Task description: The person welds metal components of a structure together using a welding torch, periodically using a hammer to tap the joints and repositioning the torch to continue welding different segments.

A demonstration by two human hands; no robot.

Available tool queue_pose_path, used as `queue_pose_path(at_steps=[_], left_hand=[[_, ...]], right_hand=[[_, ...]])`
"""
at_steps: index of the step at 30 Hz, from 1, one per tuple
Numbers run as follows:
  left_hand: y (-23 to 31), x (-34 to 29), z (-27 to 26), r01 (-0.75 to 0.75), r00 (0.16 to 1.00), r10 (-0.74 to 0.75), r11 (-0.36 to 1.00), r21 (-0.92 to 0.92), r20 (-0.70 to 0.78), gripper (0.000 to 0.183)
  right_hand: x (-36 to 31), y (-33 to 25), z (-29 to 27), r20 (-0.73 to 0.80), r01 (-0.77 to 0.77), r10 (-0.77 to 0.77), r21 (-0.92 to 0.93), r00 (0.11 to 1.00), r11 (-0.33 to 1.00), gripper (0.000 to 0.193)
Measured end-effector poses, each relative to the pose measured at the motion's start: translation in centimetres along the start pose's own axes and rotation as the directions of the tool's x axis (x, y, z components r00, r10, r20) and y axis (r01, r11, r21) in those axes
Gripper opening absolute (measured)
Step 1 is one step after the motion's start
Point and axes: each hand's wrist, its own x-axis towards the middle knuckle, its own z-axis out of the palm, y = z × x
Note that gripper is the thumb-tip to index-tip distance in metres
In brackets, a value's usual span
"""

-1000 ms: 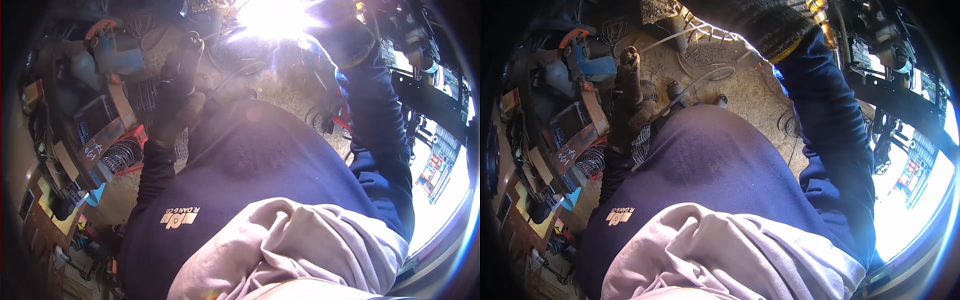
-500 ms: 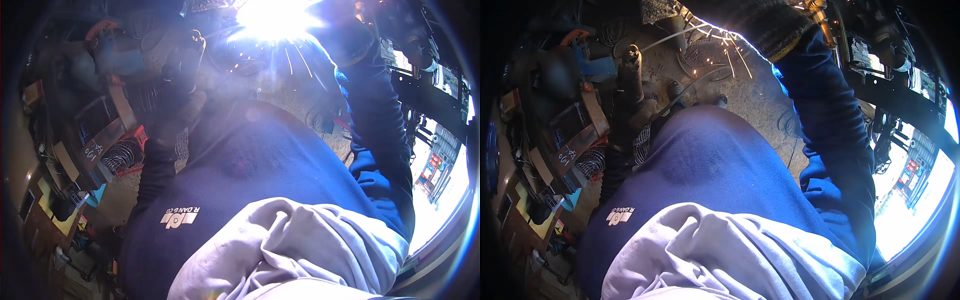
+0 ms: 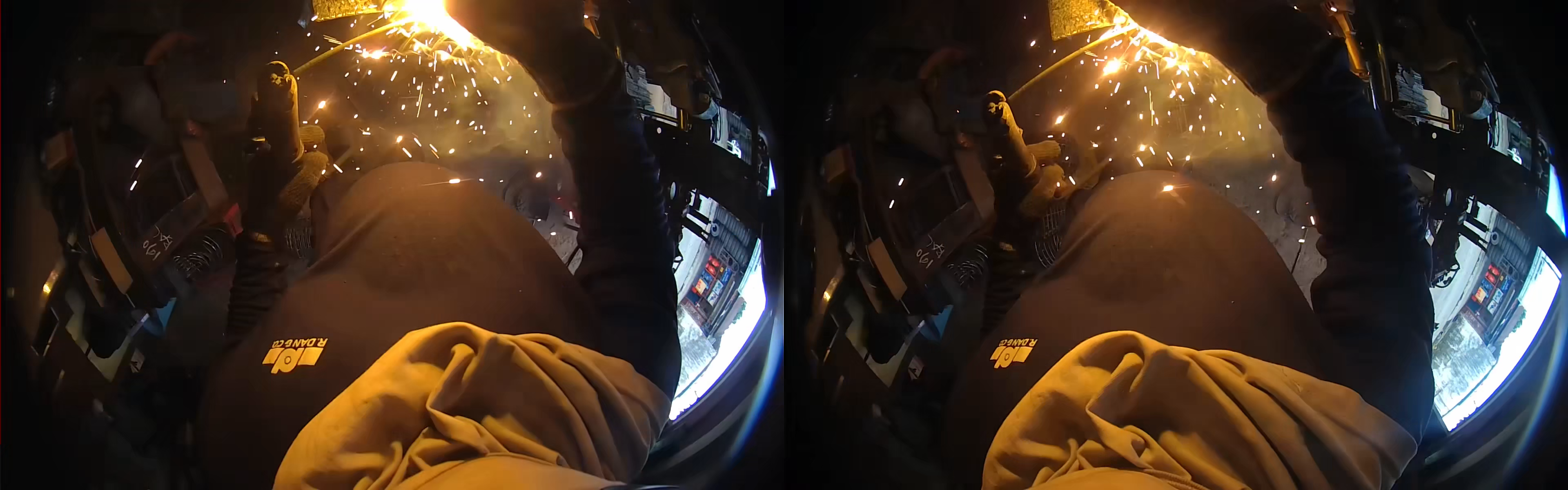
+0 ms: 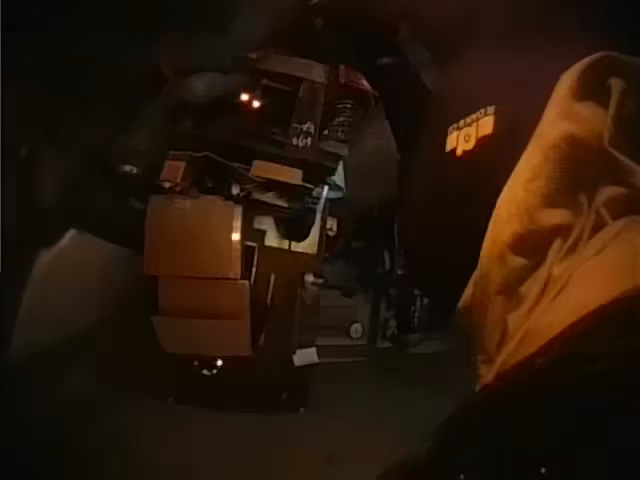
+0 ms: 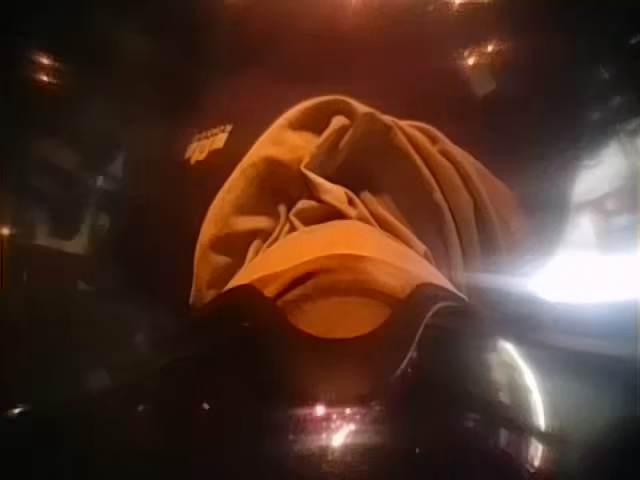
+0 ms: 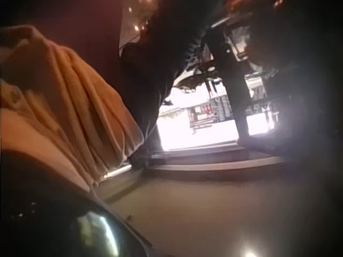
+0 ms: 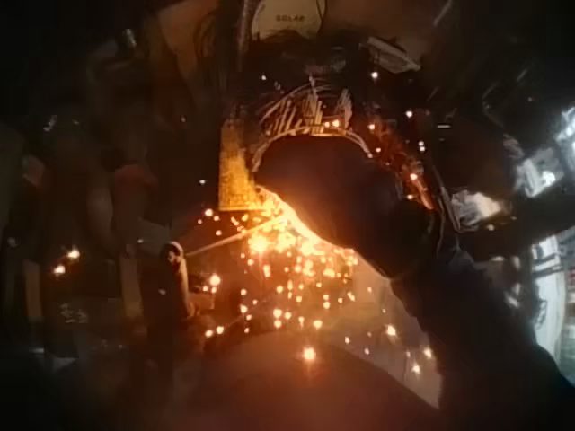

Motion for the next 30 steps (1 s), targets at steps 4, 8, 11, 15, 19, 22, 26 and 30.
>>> queue_pose_path(at_steps=[4,8,11,15,19,22,26,30], left_hand=[[-0.2,0.2,0.1,-0.032,0.999,0.033,0.998,0.051,-0.022,0.062],[0.3,0.5,0.2,-0.072,0.995,0.078,0.993,0.099,-0.06,0.067],[0.7,1.0,0.1,-0.121,0.987,0.133,0.985,0.124,-0.09,0.071],[0.7,1.6,0.3,-0.164,0.978,0.182,0.973,0.161,-0.107,0.076],[1.3,2.3,0.6,-0.174,0.972,0.197,0.97,0.169,-0.132,0.081],[0.5,2.2,0.8,-0.141,0.989,0.141,0.99,-0.008,-0.053,0.093],[0.3,1.9,1.1,-0.189,0.98,0.195,0.977,0.099,-0.047,0.079],[-1.8,-1.0,2.1,0.056,0.998,-0.056,0.998,-0.001,0.042,0.039]], right_hand=[[-0.2,0.4,1.3,-0.01,0.082,-0.086,-0.214,0.996,0.973,0.019],[0.1,-0.3,0.4,0.068,-0.013,0.018,-0.076,0.998,0.997,0.019],[0.2,-0.5,0.0,0.095,-0.051,0.056,-0.053,0.994,0.997,0.019],[0.2,-0.7,-0.3,0.116,-0.079,0.083,-0.039,0.99,0.996,0.019],[0.3,-0.6,-0.4,0.125,-0.086,0.088,-0.027,0.988,0.996,0.019],[0.2,-0.6,-0.3,0.13,-0.094,0.096,-0.018,0.987,0.995,0.019],[0.1,-0.6,-0.5,0.139,-0.112,0.115,-0.024,0.984,0.993,0.02],[0.3,-0.4,0.5,0.13,-0.087,0.086,0.003,0.988,0.996,0.02]])
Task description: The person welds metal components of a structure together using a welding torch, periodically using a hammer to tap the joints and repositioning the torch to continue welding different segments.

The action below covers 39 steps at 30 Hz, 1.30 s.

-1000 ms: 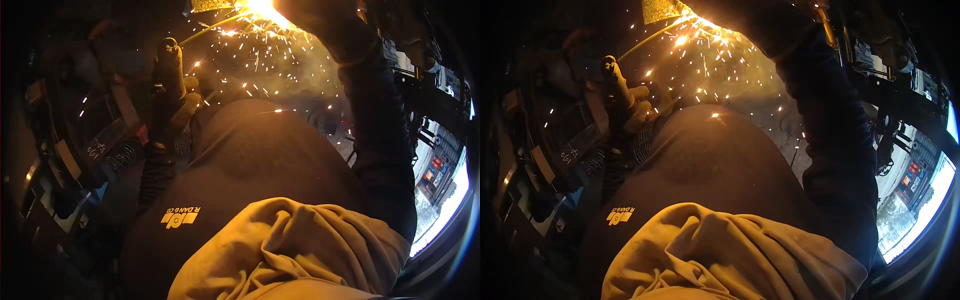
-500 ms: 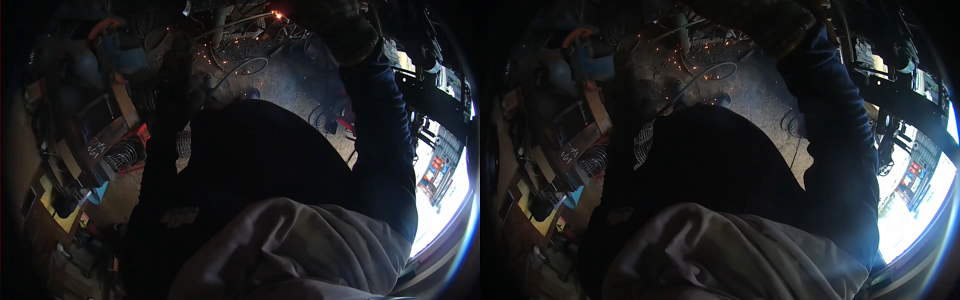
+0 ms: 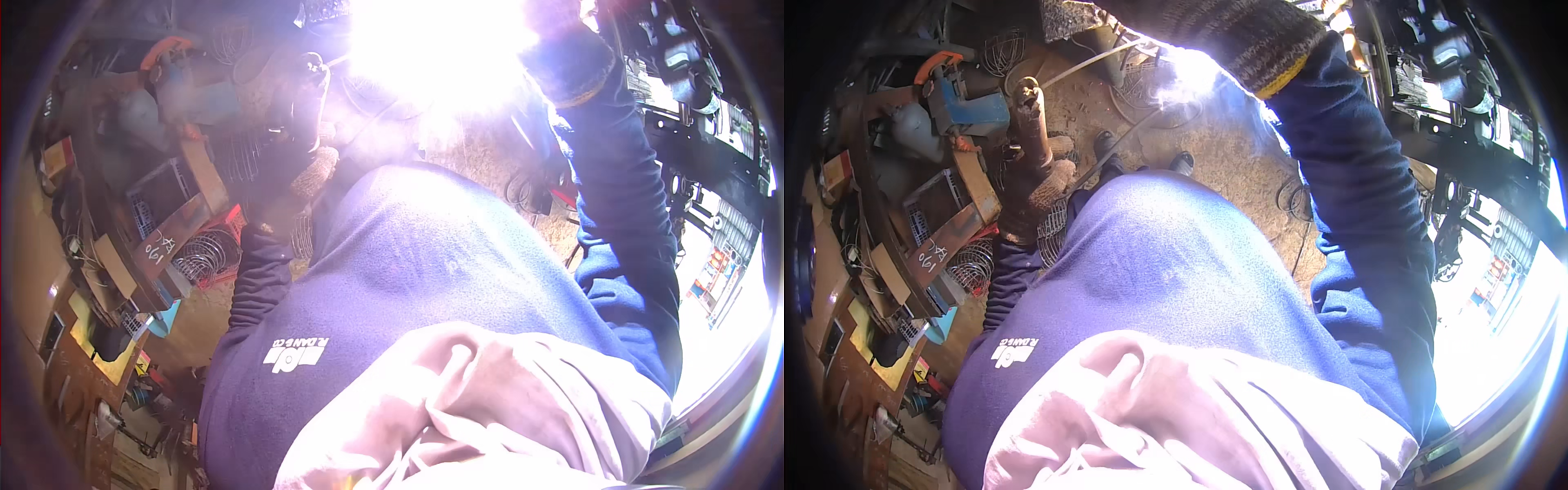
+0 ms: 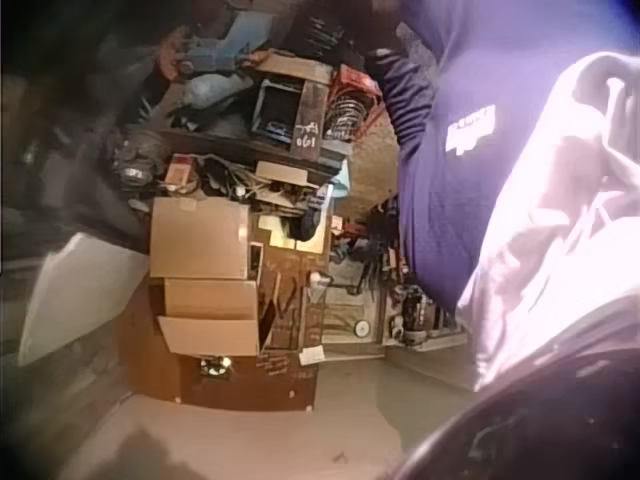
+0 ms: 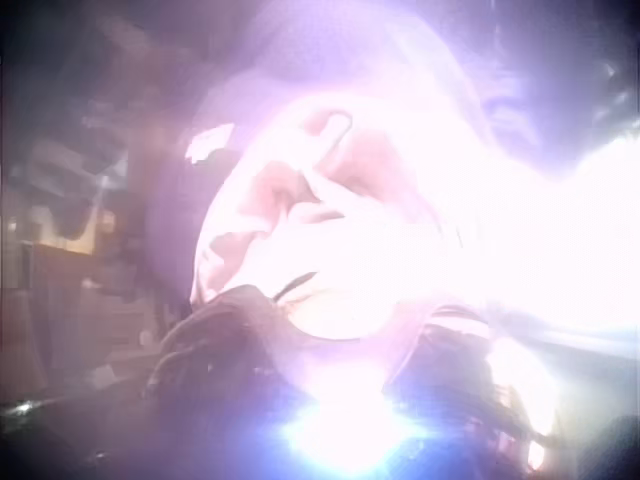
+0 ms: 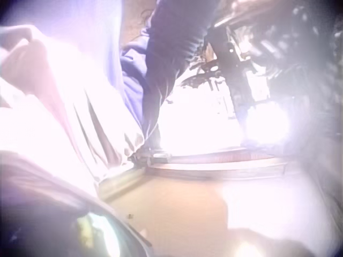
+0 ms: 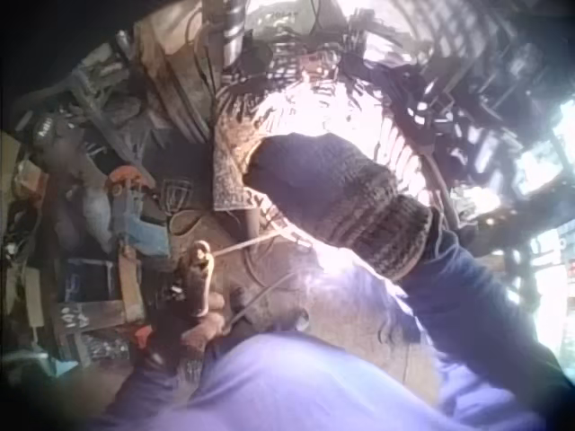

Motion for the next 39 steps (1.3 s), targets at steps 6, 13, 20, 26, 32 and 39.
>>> queue_pose_path(at_steps=[6,13,20,26,32,39], left_hand=[[2.1,1.8,-1.5,0.05,0.997,-0.048,0.998,-0.04,0.065,0.034],[1.5,1.1,-0.8,0.037,0.999,-0.034,0.996,-0.087,0.031,0.031],[3.4,1.1,-0.7,0.113,0.991,-0.12,0.987,-0.113,-0.052,0.048],[5.3,2.4,-0.5,0.077,0.895,0.045,0.964,0.254,-0.444,0.063],[6.7,0.8,-1.3,0.168,0.981,-0.151,0.975,0.145,-0.122,0.076],[3.5,0.1,-0.3,-0.077,0.989,0.077,0.997,0.003,-0.125,0.08]], right_hand=[[-0.3,-0.5,-0.9,0.014,-0.03,0.03,-0.03,0.999,0.999,0.02],[-0.7,-0.4,-1.2,0.015,-0.033,0.034,-0.051,0.999,0.998,0.02],[-0.8,-0.7,-1.0,-0.004,-0.033,0.033,-0.034,0.999,0.999,0.021],[-1.3,-1.1,-0.9,-0.015,-0.04,0.04,-0.03,0.999,0.999,0.021],[-1.3,-1.5,-0.7,-0.019,-0.043,0.043,-0.033,0.999,0.999,0.021],[-0.8,-0.8,-0.1,0.013,-0.041,0.043,-0.085,0.999,0.996,0.022]])
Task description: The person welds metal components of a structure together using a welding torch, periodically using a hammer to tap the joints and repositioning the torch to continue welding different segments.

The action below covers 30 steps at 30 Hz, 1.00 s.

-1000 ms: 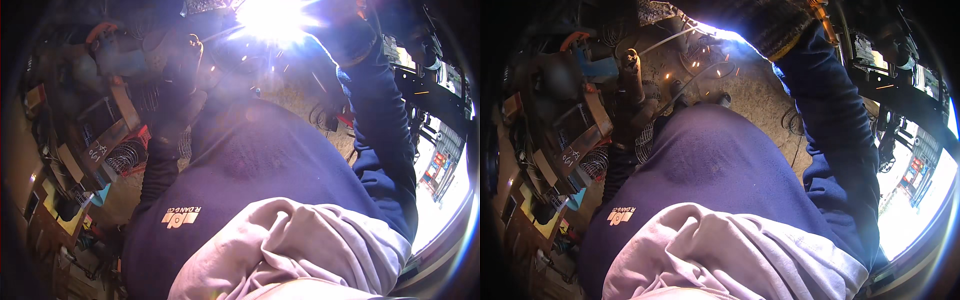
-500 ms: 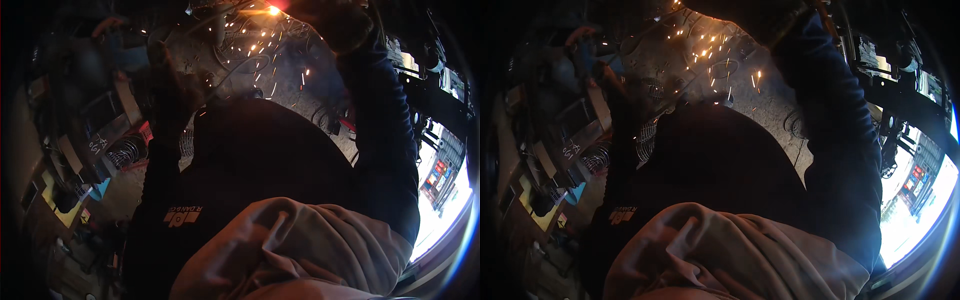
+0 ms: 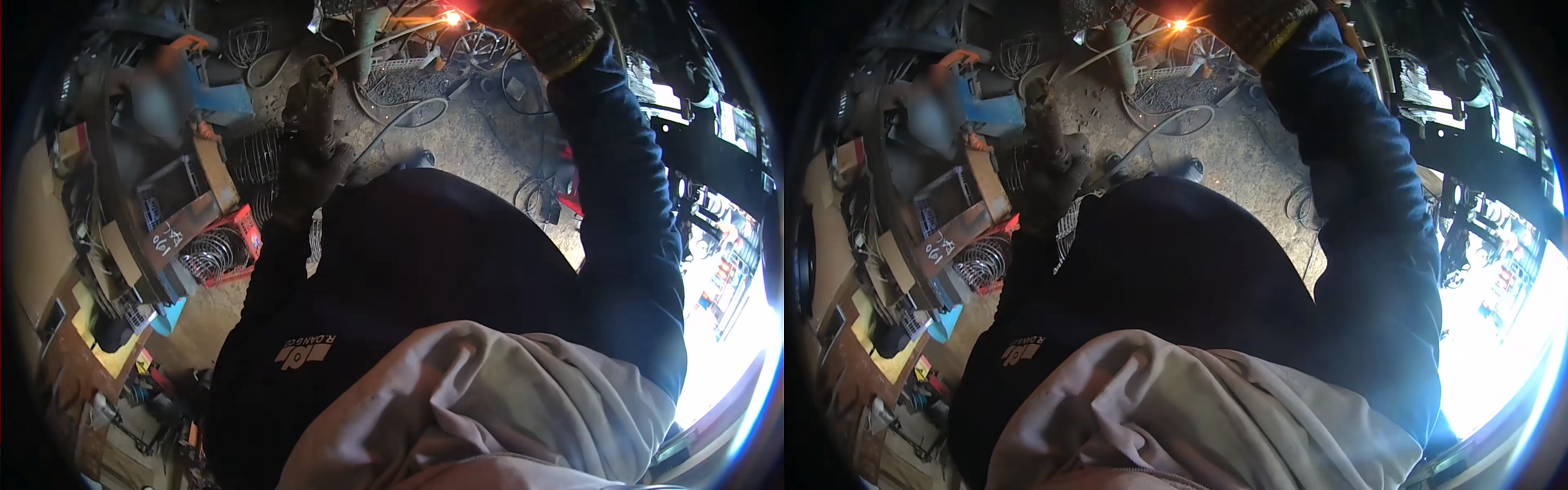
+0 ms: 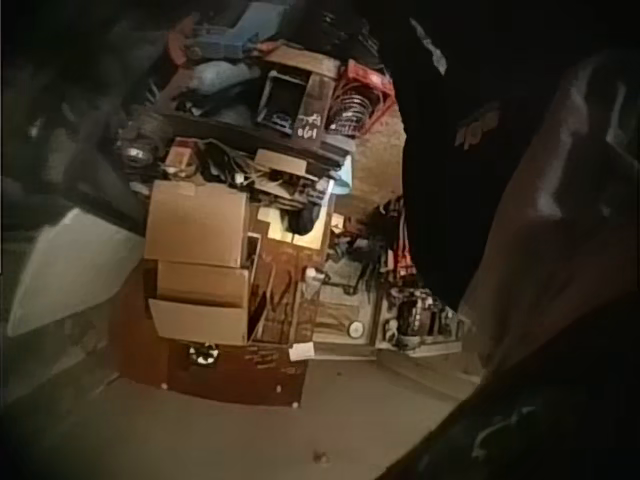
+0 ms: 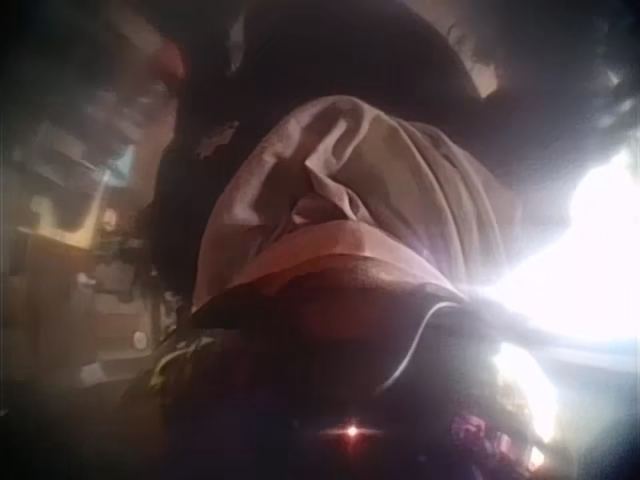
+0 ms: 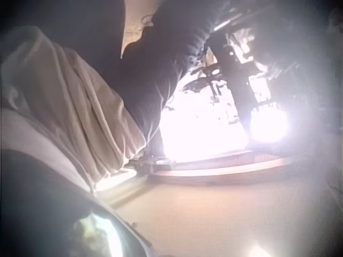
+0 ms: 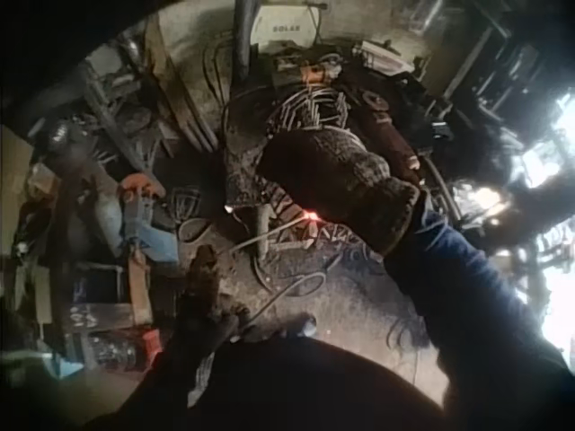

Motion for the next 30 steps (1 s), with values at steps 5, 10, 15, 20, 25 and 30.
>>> queue_pose_path(at_steps=[5,10,15,20,25,30], left_hand=[[-1.1,0.1,0.0,0.064,0.998,-0.064,0.998,0.013,0.02,0.079],[-2.8,0.7,0.3,0.14,0.986,-0.116,0.964,-0.228,0.116,0.072],[-4.4,0.4,1.7,0.079,0.995,-0.06,0.964,-0.254,0.084,0.069],[-5.8,0.1,2.2,-0.043,0.997,0.048,0.996,-0.074,0.063,0.072],[-6.3,-0.7,3.0,0.118,0.985,-0.095,0.98,-0.157,0.144,0.067],[-4.1,0.3,2.2,0.136,0.986,-0.112,0.969,-0.205,0.124,0.032]], right_hand=[[0.2,0.0,0.3,0.04,-0.004,0.005,-0.028,0.999,1.0,0.022],[0.6,-0.1,0.3,0.056,-0.007,0.008,-0.029,0.998,1.0,0.022],[0.4,-0.2,0.4,0.07,-0.018,0.02,-0.034,0.997,0.999,0.022],[0.7,-0.1,0.8,0.069,-0.007,0.009,-0.027,0.998,1.0,0.023],[0.6,-0.2,0.7,0.071,0.008,-0.004,-0.049,0.997,0.999,0.023],[1.1,1.3,2.3,0.088,0.05,-0.046,-0.035,0.995,0.998,0.023]])
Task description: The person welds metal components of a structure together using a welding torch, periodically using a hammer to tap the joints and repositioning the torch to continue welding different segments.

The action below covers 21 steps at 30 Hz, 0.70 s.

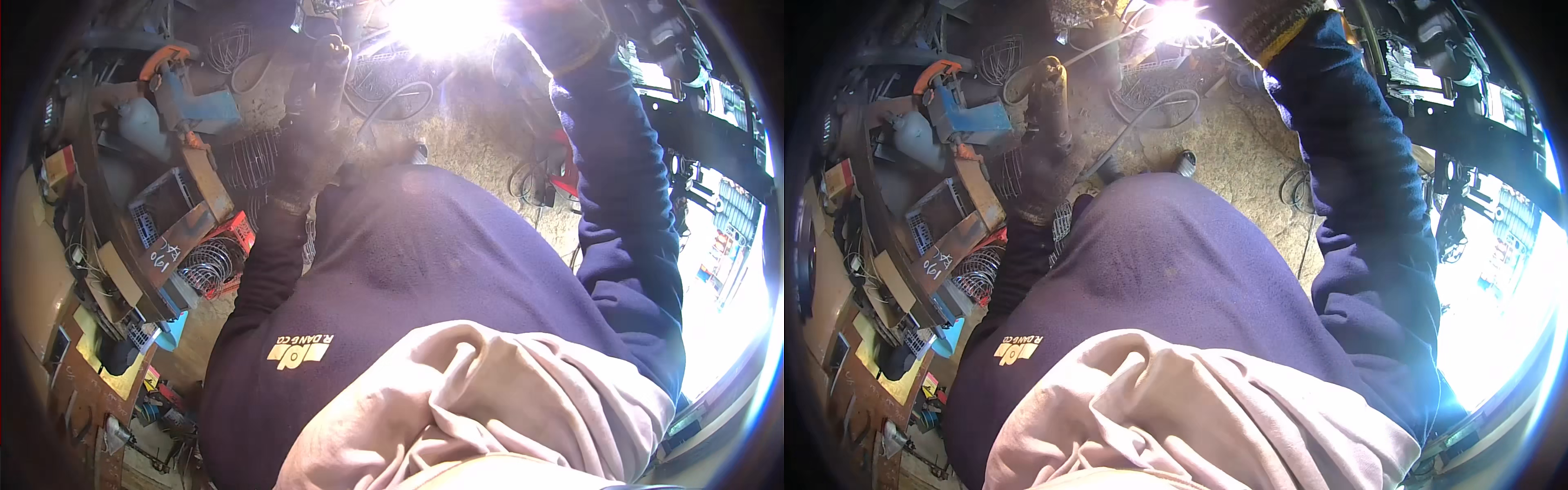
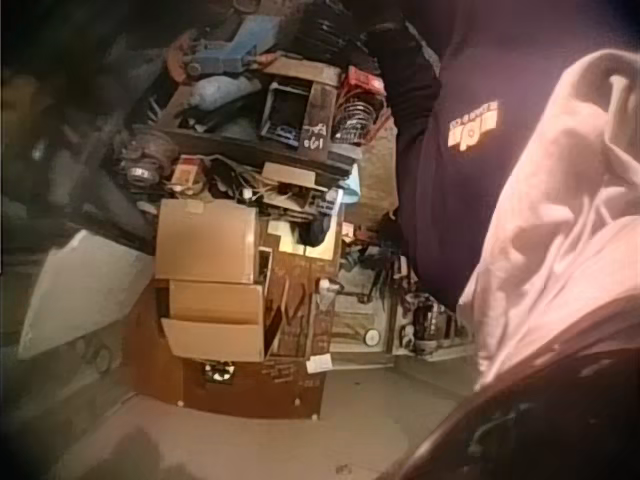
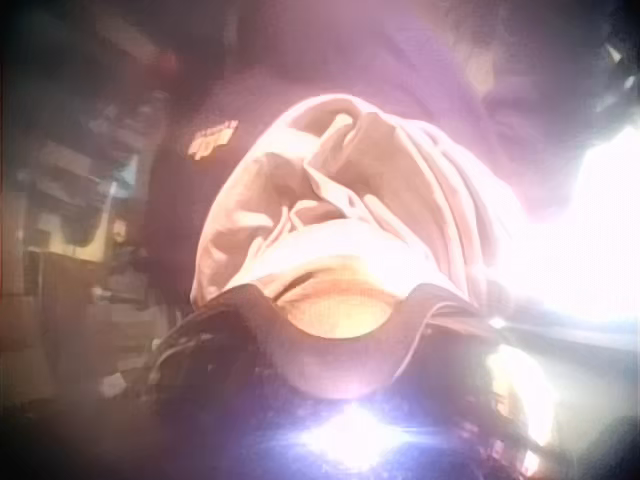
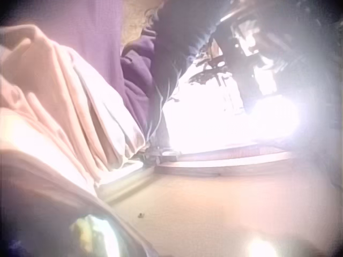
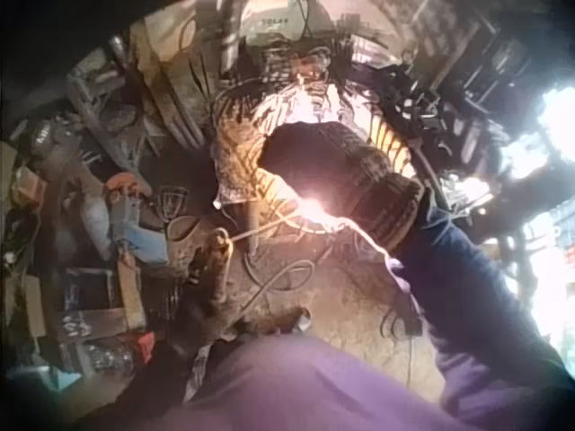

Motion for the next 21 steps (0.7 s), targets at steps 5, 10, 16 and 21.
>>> queue_pose_path(at_steps=[5,10,16,21], left_hand=[[3.0,0.1,-1.1,0.192,0.981,-0.173,0.937,-0.29,0.092,0.028],[2.8,0.1,-1.1,0.04,0.997,-0.036,0.998,-0.057,0.07,0.026],[3.3,1.1,-0.9,-0.139,0.978,0.172,0.961,0.24,-0.122,0.047],[3.2,0.0,-1.2,-0.117,0.978,0.156,0.96,0.256,-0.139,0.051]], right_hand=[[-0.4,-0.8,-1.6,-0.057,0.056,-0.061,-0.085,0.996,0.995,0.023],[-0.7,-0.6,-2.8,-0.072,0.095,-0.099,-0.068,0.992,0.993,0.027],[-1.0,-1.0,-3.1,-0.006,0.053,-0.054,-0.033,0.999,0.998,0.024],[-0.4,-0.9,-2.5,-0.031,0.071,-0.07,0.015,0.997,0.997,0.022]])
